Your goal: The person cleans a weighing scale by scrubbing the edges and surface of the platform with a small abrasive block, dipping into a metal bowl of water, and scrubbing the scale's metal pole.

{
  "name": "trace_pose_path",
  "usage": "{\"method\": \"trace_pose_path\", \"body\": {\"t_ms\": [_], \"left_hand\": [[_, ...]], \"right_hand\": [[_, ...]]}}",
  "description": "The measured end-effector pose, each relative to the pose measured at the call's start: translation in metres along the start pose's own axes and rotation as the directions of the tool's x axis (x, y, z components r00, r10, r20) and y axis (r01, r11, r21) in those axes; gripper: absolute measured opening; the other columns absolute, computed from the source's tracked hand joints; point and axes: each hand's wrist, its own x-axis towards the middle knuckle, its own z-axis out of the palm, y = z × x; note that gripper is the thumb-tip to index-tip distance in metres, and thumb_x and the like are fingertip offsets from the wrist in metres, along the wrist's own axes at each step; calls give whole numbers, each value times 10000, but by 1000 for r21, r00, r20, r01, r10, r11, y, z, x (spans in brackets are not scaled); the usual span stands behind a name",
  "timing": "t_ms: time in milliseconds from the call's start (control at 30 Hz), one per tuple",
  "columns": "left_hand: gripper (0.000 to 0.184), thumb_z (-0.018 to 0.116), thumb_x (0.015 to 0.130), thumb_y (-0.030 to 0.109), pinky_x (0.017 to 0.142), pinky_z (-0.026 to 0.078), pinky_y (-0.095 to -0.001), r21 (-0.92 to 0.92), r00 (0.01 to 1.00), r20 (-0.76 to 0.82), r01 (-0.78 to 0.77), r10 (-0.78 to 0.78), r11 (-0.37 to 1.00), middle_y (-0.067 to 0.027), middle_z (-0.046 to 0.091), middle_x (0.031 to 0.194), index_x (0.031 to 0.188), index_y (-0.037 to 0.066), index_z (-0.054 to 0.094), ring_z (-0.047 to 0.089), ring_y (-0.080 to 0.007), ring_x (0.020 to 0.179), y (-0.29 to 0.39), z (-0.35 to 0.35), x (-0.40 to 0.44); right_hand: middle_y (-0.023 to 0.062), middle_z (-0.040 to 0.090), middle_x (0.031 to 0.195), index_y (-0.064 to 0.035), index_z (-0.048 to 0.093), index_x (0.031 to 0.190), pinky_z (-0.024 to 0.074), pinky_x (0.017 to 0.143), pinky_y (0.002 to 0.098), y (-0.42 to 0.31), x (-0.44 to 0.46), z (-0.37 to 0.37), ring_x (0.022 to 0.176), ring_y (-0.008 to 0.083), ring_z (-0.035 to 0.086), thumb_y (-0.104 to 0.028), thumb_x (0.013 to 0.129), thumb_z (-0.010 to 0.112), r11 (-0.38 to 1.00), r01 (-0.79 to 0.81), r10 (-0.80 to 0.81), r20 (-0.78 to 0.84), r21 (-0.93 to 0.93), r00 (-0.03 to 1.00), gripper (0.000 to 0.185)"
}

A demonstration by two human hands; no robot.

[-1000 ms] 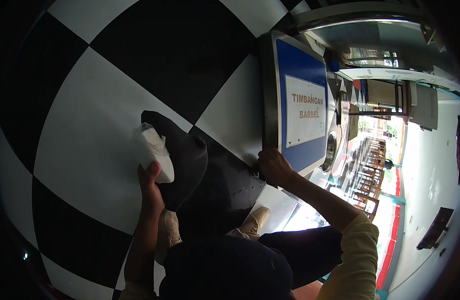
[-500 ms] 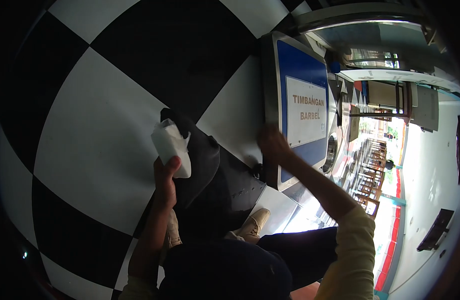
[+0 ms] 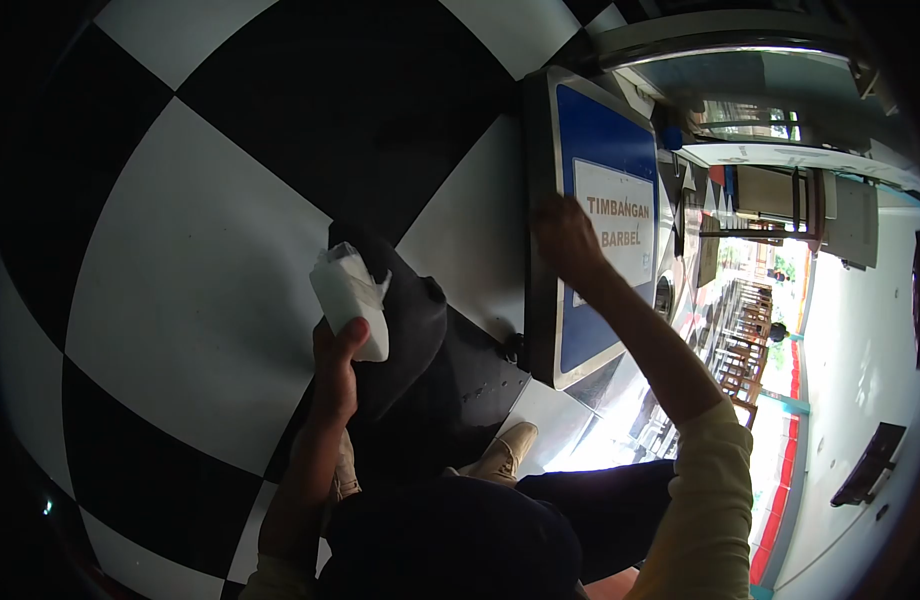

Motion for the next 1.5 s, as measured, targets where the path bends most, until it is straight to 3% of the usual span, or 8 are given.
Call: {"method": "trace_pose_path", "body": {"t_ms": [233, 500, 833, 967, 1067, 1167, 1300, 1500], "left_hand": [[683, 692, 775, 523, 802, 477, -341, -13, 999, -48, -1, 0, 1000, -89, 573, 1009, 1164, -19, 546, 573, -179, 942, -4, -14, 2], [555, 733, 789, 350, 767, 503, -333, 190, 981, 53, -191, 184, 963, -109, 589, 1001, 1178, -5, 557, 609, -204, 887, -17, -10, 17], [580, 742, 727, 537, 549, 525, -407, 809, 767, 195, -478, 612, 342, -161, 576, 886, 988, 40, 597, 631, -311, 675, -59, 5, 56], [580, 733, 718, 570, 512, 512, -410, 813, 755, 179, -474, 631, 336, -150, 568, 839, 930, 50, 588, 621, -304, 634, -66, 2, 60], [591, 738, 709, 575, 515, 516, -407, 813, 730, 189, -492, 657, 313, -153, 572, 842, 936, 49, 590, 623, -306, 634, -65, 1, 61], [598, 748, 700, 568, 521, 522, -407, 789, 735, 191, -510, 651, 344, -157, 577, 856, 950, 48, 593, 627, -310, 639, -67, 0, 63], [597, 765, 692, 544, 529, 530, -407, 800, 718, 214, -517, 662, 303, -160, 582, 879, 968, 44, 594, 633, -315, 652, -71, -5, 64], [600, 775, 694, 523, 543, 542, -404, 789, 694, 229, -543, 682, 288, -162, 587, 892, 990, 35, 592, 641, -315, 657, -65, -4, 62]], "right_hand": [[137, 577, 824, -26, 613, 765, 482, 740, 390, -49, -81, -16, 783, 276, 581, -21, 683, 575, 971, -2, -20, 89, 237, 996, 90], [144, 582, 837, -32, 603, 781, 484, 755, 386, -4, -19, -16, 800, 282, 575, 0, 673, 565, 994, -45, 40, 57, 96, 998, 118], [158, 568, 865, 1, 588, 842, 494, 750, 386, 17, 17, -8, 814, 287, 572, -24, 718, 564, 1000, 27, -28, -77, -15, 997, 128], [163, 587, 880, 28, 606, 891, 521, 742, 353, -20, -20, -8, 825, 293, 577, -59, 743, 564, 991, 22, 16, 288, -129, 957, 177], [137, 597, 821, -16, 644, 771, 511, 776, 412, -61, -76, 6, 804, 304, 588, -94, 732, 583, 972, 219, -233, 354, 81, 906, 107], [130, 605, 816, -15, 641, 770, 510, 778, 414, -49, -40, 16, 792, 295, 592, -74, 732, 578, 953, 219, -112, 427, -210, 897, 94], [141, 610, 804, -14, 635, 761, 512, 741, 421, 13, 47, 33, 811, 284, 614, -65, 722, 585, 1000, -25, 24, 77, 7, 997, 81], [132, 609, 764, -13, 633, 764, 501, 774, 369, -43, -36, 25, 860, 292, 604, -78, 702, 591, 983, 144, -104, 297, -117, 949, 99]]}}
